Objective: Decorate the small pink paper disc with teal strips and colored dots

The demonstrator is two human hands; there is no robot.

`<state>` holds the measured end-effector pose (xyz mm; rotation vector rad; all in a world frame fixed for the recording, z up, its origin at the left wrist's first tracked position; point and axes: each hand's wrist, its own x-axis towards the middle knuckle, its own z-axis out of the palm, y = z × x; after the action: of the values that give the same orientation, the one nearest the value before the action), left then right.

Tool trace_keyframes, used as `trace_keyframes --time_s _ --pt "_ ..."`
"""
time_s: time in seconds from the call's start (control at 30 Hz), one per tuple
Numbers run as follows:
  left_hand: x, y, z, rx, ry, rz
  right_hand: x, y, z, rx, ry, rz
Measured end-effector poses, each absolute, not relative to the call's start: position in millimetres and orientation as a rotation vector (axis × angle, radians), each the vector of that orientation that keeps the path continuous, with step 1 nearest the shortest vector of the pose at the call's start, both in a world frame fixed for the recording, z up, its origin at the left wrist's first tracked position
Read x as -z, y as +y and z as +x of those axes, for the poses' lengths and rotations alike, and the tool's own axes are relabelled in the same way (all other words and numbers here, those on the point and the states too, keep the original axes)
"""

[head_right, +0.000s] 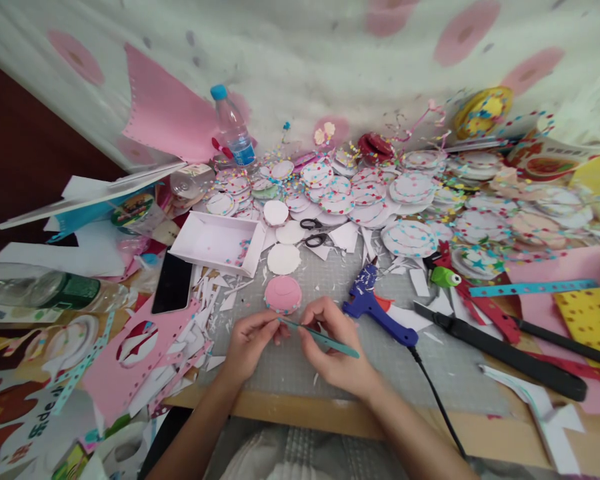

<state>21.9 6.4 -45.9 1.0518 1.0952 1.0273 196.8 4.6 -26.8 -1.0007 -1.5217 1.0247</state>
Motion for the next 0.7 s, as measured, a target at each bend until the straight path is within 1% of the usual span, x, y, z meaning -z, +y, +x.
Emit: trace_keyframes --time_s 0.7 --pt "34.1 7.9 24.0 -0.984 1.100 1.098 27.2 1.6 198.1 -1.038 -1.535 -0.992"
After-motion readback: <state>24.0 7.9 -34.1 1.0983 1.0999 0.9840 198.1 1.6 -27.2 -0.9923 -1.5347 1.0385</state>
